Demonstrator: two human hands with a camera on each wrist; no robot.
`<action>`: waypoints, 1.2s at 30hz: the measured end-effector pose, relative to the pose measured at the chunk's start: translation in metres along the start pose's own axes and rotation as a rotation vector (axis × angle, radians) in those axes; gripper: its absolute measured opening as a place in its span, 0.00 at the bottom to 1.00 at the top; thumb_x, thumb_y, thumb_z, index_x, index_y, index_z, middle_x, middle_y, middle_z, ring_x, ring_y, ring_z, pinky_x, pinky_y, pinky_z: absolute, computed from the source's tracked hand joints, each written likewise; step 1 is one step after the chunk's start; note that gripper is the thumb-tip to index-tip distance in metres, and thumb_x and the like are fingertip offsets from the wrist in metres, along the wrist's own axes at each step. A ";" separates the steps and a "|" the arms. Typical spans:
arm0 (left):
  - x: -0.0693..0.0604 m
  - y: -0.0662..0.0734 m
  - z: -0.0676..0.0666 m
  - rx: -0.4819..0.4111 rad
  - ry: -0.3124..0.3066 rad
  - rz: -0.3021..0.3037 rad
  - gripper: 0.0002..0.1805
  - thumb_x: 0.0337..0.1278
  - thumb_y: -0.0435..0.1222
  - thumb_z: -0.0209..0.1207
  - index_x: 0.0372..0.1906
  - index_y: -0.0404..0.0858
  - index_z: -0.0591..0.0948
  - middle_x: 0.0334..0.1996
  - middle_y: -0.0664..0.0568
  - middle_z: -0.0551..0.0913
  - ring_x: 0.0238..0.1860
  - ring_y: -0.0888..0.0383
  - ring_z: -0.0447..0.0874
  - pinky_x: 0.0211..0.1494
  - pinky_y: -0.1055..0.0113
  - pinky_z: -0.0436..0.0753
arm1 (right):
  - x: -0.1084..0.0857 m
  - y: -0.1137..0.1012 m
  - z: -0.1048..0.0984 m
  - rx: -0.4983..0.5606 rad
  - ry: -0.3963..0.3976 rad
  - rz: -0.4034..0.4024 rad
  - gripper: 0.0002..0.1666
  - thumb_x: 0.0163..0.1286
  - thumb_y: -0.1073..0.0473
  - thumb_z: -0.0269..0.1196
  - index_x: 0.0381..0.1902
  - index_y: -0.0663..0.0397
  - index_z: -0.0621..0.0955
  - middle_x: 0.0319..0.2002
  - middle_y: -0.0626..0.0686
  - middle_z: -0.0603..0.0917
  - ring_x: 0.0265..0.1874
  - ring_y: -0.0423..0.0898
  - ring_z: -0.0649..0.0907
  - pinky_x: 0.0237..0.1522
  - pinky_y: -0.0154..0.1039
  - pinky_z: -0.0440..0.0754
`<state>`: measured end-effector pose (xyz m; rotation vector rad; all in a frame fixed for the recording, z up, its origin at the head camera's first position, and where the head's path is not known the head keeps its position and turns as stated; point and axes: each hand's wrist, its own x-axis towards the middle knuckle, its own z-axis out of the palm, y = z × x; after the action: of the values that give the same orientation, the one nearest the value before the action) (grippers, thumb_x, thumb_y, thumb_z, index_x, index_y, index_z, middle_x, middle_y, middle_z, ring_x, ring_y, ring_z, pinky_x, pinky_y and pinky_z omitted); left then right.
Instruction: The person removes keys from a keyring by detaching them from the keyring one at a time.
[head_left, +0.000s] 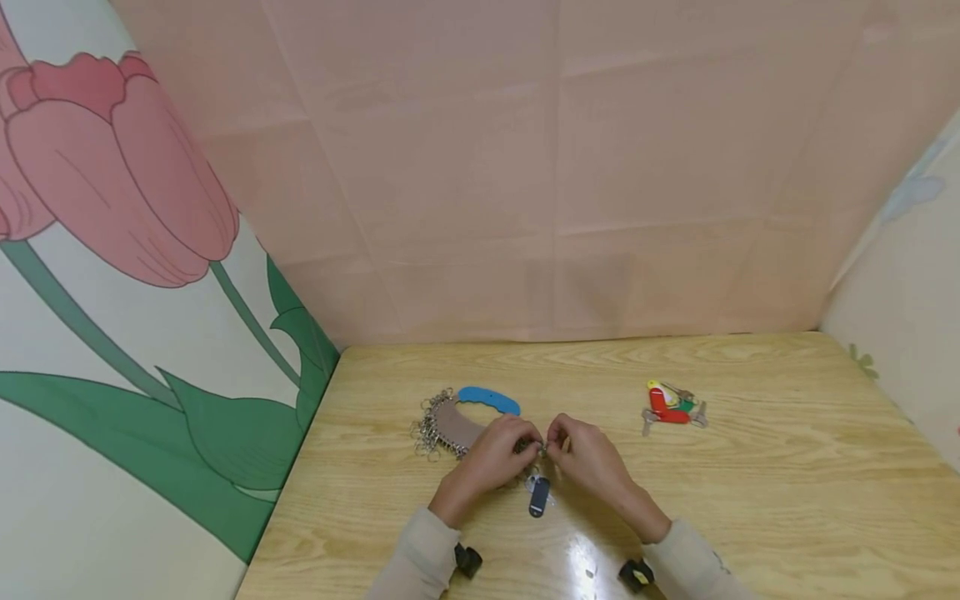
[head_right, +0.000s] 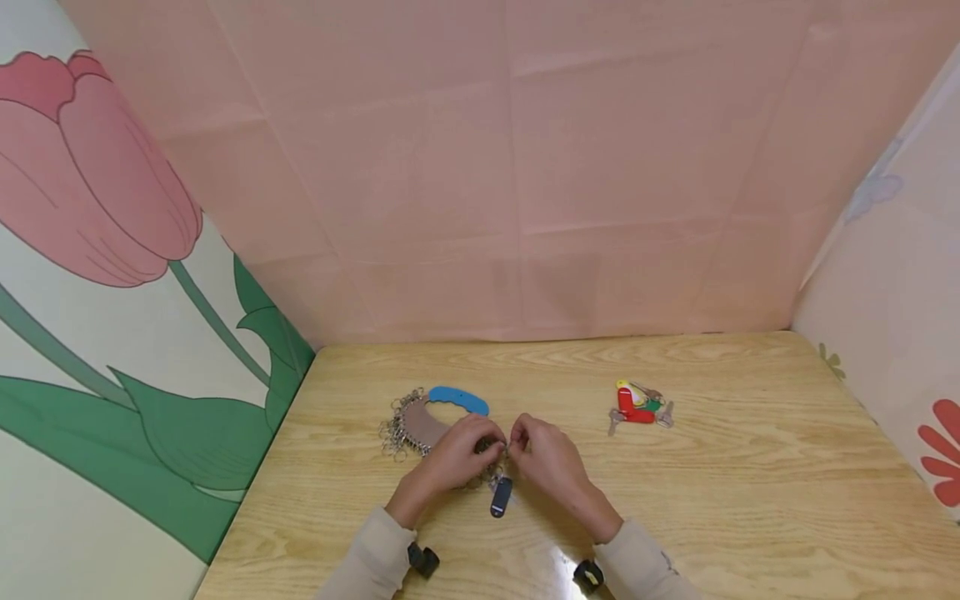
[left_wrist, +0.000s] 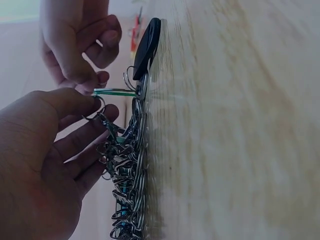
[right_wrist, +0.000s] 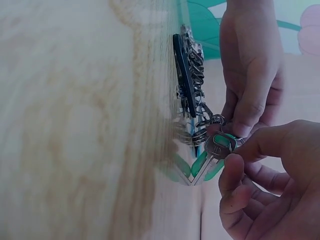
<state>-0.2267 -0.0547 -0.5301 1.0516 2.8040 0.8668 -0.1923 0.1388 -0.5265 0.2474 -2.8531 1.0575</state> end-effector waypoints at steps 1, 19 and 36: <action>0.000 0.000 0.000 0.001 0.001 0.004 0.07 0.75 0.39 0.63 0.46 0.45 0.90 0.42 0.60 0.90 0.45 0.65 0.80 0.54 0.71 0.79 | 0.000 0.000 0.000 -0.003 -0.001 0.001 0.06 0.65 0.66 0.69 0.34 0.49 0.83 0.26 0.44 0.83 0.23 0.38 0.77 0.25 0.33 0.73; -0.001 -0.003 0.000 -0.021 0.001 0.016 0.07 0.76 0.39 0.63 0.47 0.46 0.90 0.42 0.60 0.90 0.42 0.66 0.77 0.51 0.73 0.77 | 0.000 -0.002 0.000 -0.071 0.053 -0.070 0.11 0.60 0.66 0.72 0.30 0.47 0.80 0.25 0.42 0.80 0.21 0.36 0.75 0.23 0.33 0.71; 0.000 -0.005 0.000 -0.017 0.005 0.036 0.08 0.76 0.38 0.63 0.48 0.46 0.91 0.43 0.60 0.90 0.43 0.66 0.78 0.52 0.73 0.78 | 0.002 0.000 -0.001 -0.165 0.064 -0.222 0.15 0.57 0.67 0.72 0.26 0.43 0.77 0.23 0.41 0.77 0.22 0.35 0.72 0.24 0.32 0.70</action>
<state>-0.2294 -0.0582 -0.5326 1.1023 2.7853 0.8967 -0.1946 0.1395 -0.5254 0.4936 -2.7555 0.7699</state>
